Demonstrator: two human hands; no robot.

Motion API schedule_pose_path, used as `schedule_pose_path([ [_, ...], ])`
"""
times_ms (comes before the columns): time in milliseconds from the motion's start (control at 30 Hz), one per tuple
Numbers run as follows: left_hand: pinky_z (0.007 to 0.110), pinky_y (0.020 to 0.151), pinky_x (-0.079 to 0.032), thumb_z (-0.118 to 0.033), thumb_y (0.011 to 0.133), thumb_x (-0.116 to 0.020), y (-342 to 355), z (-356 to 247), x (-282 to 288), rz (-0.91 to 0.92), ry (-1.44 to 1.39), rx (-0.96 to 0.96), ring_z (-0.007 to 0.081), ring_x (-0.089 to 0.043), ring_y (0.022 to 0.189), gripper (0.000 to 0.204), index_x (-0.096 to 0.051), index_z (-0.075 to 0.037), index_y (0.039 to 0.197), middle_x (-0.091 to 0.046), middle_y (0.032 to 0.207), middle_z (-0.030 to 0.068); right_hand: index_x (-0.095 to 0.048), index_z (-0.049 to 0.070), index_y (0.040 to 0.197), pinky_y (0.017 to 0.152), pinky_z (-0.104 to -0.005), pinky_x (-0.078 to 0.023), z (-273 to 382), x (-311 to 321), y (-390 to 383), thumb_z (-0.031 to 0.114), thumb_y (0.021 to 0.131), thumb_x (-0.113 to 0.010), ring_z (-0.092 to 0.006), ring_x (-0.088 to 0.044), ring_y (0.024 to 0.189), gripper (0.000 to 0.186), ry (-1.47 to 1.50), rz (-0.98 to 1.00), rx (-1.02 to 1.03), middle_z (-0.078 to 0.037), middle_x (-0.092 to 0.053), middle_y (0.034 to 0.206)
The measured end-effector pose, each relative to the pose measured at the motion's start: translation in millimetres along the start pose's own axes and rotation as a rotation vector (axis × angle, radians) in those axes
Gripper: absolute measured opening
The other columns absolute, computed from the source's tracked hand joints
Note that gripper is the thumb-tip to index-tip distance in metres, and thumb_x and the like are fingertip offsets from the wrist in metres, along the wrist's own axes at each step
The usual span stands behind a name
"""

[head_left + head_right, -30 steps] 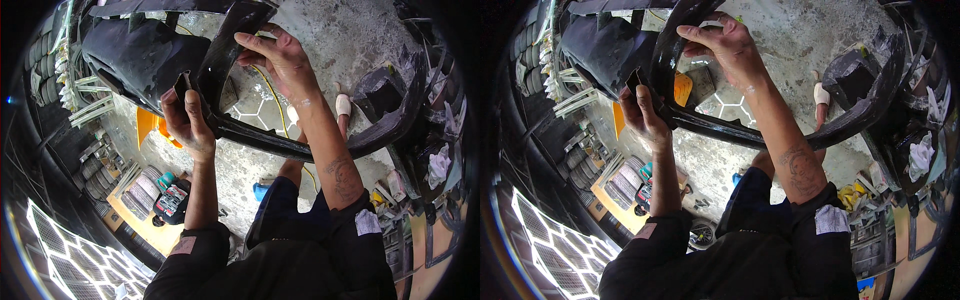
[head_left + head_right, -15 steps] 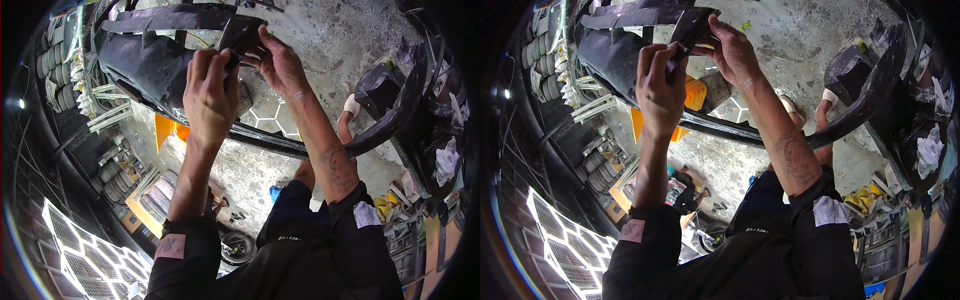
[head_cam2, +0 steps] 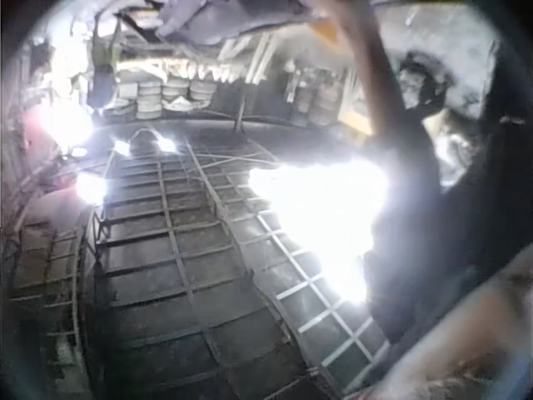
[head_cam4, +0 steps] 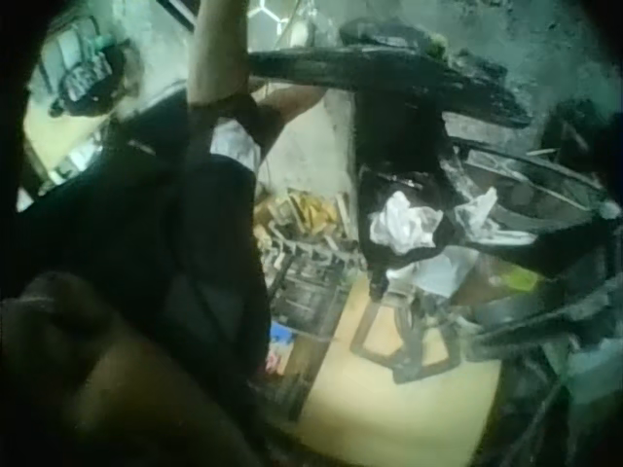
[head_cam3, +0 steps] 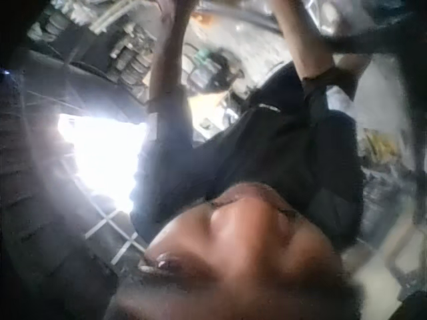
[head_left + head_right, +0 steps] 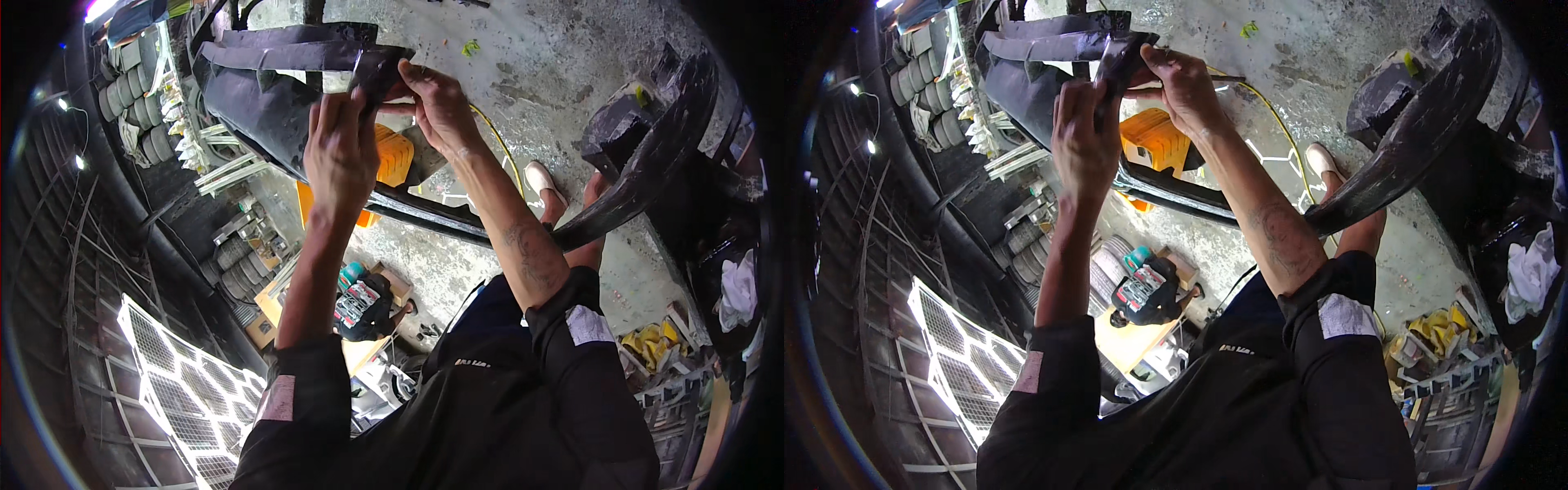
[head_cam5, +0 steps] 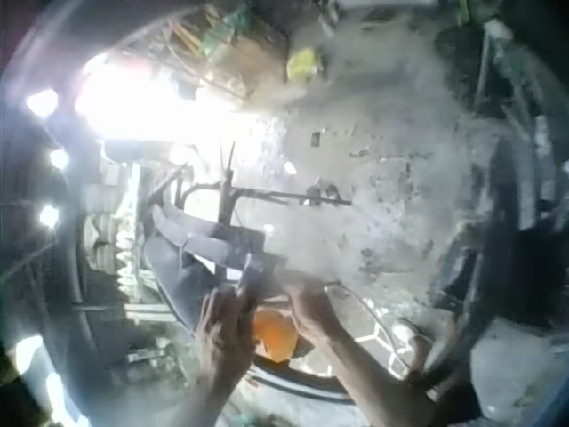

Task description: The person sands the edges and surfaces of a large black car bumper using a small sanding block. They repeatedly dip the sanding block into a yellow water tub and continue sanding different sections of the bumper.

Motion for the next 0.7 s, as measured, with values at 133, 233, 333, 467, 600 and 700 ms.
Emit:
schedule_pose_path([
  [133,0.043,0.072,-0.055,-0.011,0.094,-0.067,17.9,-0.2,-8.4,0.059,0.035,-0.005,0.0334,-0.062,0.092,0.029,-0.064,-0.004,0.122,-0.059,0.101,0.0115,-0.071,-0.003,0.100,0.078,-0.0493,-0.067,-0.6,-5.9,-6.1,0.025,0.104,-0.063,-0.0230,-0.075,0.083,0.030,0.032,-0.030,-0.029,-0.014,-0.075,0.093],
  [233,0.043,0.074,-0.054,-0.009,0.093,-0.069,9.5,-4.8,-9.6,0.038,-0.008,0.007,0.0327,-0.062,0.090,0.024,-0.066,-0.003,0.117,-0.060,0.100,0.0120,-0.072,-0.003,0.100,0.078,-0.0489,-0.067,2.2,6.2,-6.6,0.026,0.105,-0.063,-0.0237,-0.075,0.083,0.030,-0.040,-0.043,-0.028,-0.015,-0.075,0.093],
  [333,0.043,0.076,-0.051,-0.009,0.093,-0.071,-13.5,-1.0,9.3,-0.014,-0.033,0.067,0.0325,-0.062,0.087,0.018,-0.068,-0.003,0.109,-0.059,0.098,0.0126,-0.071,-0.003,0.102,0.077,-0.0477,-0.067,1.9,-0.3,-5.5,0.027,0.105,-0.063,-0.0248,-0.075,0.083,0.031,-0.065,0.008,-0.045,-0.016,-0.075,0.094],
  [467,0.042,0.075,-0.052,-0.006,0.090,-0.073,35.9,25.2,-9.6,-0.157,-0.270,0.045,0.0339,-0.063,0.086,0.019,-0.069,-0.003,0.109,-0.060,0.102,0.0135,-0.071,-0.004,0.102,0.076,-0.0466,-0.068,-4.9,-8.6,-10.5,0.027,0.105,-0.062,-0.0252,-0.075,0.083,0.032,-0.063,-0.038,-0.060,-0.017,-0.075,0.094],
  [600,0.026,0.075,-0.052,-0.014,0.094,-0.076,-5.7,71.1,14.8,-0.376,-0.586,0.390,0.0142,-0.064,0.086,0.022,-0.071,0.000,0.110,-0.063,0.104,0.0089,-0.071,0.000,0.108,0.091,-0.0458,-0.063,5.1,-4.5,-6.3,0.029,0.105,-0.062,-0.0265,-0.075,0.093,0.031,-0.114,0.041,-0.074,-0.013,-0.075,0.098],
  [700,0.024,0.078,-0.050,-0.016,0.097,-0.074,-87.0,97.0,7.4,-0.283,-0.850,0.748,0.0092,-0.061,0.090,0.026,-0.069,0.001,0.116,-0.067,0.109,0.0082,-0.068,-0.001,0.114,0.096,-0.0476,-0.061,11.8,-12.7,-12.3,0.026,0.106,-0.061,-0.0282,-0.073,0.102,0.029,-0.177,0.001,-0.064,-0.014,-0.073,0.107],
])
Point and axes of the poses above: each hand's wrist, its own y-axis towards the middle knuckle, its own x-axis out of the back of the hand, z = x × y, the point moved 7 cm from there along y, towards the middle knuckle
